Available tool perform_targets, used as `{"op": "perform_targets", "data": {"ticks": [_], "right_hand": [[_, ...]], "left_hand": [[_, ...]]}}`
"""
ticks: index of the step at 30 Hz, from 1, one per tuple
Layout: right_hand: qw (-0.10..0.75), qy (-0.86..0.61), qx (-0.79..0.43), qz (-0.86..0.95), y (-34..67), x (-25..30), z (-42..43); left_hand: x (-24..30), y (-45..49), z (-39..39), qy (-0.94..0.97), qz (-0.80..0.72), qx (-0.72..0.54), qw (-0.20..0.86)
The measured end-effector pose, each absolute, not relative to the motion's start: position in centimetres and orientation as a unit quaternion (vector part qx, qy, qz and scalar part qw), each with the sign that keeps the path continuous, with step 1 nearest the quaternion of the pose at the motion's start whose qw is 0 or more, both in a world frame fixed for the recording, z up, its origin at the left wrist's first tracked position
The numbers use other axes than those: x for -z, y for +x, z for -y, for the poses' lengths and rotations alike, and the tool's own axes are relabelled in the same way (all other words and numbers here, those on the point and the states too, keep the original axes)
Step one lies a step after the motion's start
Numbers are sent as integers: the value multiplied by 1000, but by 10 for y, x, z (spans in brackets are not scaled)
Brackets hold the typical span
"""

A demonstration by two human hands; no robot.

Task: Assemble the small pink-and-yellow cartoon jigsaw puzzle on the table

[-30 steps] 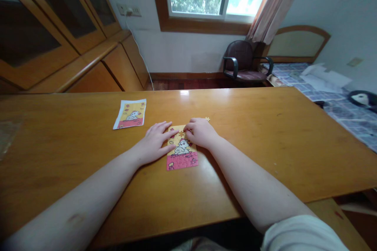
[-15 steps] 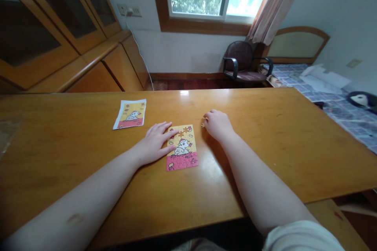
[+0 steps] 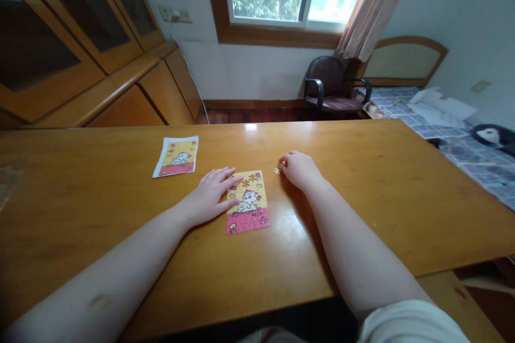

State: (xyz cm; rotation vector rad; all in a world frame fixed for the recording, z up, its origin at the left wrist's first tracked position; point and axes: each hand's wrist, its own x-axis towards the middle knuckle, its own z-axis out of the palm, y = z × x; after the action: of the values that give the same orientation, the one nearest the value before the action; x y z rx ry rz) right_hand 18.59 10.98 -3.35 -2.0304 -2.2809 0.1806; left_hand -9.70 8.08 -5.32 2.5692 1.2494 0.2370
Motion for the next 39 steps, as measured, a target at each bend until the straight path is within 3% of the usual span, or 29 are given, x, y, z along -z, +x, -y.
{"op": "perform_targets", "data": {"ticks": [18, 22, 27, 31, 39], "right_hand": [[82, -675, -78, 730, 181, 39, -112], [139, -663, -92, 730, 173, 40, -110], [241, -613, -219, 720, 151, 43, -101], [264, -572, -271, 727, 139, 46, -97], [261, -567, -184, 759, 138, 49, -97]], "left_hand": [[52, -97, -80, 887, -431, -77, 145], [54, -93, -80, 888, -436, -63, 130], [53, -89, -81, 884, -447, -49, 126], [51, -86, -80, 881, -456, -50, 113], [51, -83, -79, 878, -463, -56, 110]]}}
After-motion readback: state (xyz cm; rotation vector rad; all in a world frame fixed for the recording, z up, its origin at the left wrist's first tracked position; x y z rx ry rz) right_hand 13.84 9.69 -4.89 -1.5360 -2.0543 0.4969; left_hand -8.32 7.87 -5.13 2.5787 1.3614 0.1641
